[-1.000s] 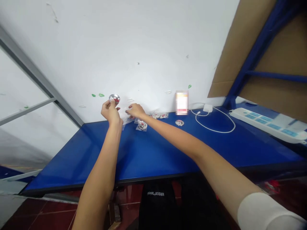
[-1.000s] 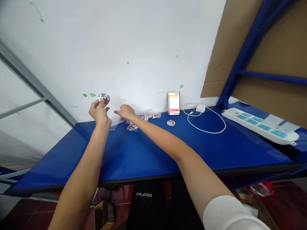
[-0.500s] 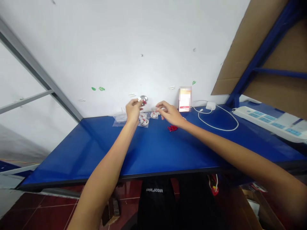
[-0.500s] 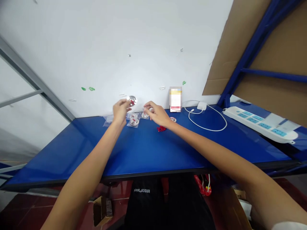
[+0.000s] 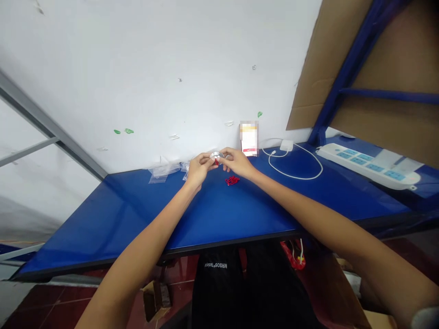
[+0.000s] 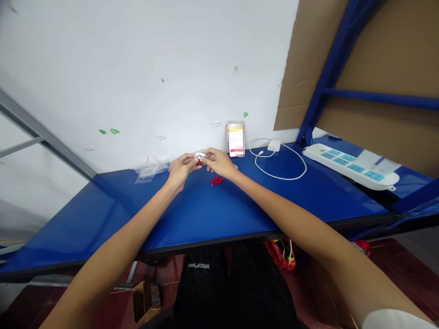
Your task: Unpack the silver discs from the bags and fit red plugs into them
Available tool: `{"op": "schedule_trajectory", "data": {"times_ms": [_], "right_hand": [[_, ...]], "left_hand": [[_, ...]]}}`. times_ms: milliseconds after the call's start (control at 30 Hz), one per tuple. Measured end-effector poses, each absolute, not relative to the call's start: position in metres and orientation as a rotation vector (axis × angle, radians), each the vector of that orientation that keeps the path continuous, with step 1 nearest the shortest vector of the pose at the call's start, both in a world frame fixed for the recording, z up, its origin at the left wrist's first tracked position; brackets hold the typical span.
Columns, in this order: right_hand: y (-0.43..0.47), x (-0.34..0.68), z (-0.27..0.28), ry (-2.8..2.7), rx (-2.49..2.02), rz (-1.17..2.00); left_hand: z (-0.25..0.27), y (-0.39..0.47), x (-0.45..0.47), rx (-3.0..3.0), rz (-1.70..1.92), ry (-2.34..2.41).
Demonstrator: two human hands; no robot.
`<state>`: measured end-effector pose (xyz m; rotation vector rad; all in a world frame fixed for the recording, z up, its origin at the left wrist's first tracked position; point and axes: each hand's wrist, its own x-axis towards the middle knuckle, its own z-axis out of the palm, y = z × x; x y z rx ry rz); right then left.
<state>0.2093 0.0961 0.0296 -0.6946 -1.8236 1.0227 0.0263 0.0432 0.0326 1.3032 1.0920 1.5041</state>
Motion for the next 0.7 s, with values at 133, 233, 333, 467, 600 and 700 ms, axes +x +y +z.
{"op": "schedule_trajectory", "data": {"times_ms": [133, 233, 333, 467, 600, 700], "right_hand": [[0.1005, 0.2112, 0.0266, -1.798, -0.688, 1.036], [0.1022, 0.2107, 0.0243, -1.792, -0.686, 1.048], [0.1032, 0.21, 0.0226, -1.78, -0.677, 1.087], [0.1041, 0.2093, 0.0219, -1.74, -0.676, 1.192], [0.1038, 0.2079, 0.0234, -1.647, -0.682, 1.276], [0.103, 0.2076, 0.0253, -1.603, -0.676, 1.288]], "left_hand": [[0.0322, 0.0431, 0.0268, 1.283, 1.481, 1.119], [0.0314, 0.0436, 0.0245, 1.281, 1.464, 1.121], [0.0301, 0.0442, 0.0227, 1.285, 1.457, 1.122], [0.0289, 0.0455, 0.0217, 1.288, 1.458, 1.126], [0.0296, 0.0466, 0.0207, 1.277, 1.468, 1.127], [0.0306, 0.0469, 0.0202, 1.272, 1.469, 1.135]]}}
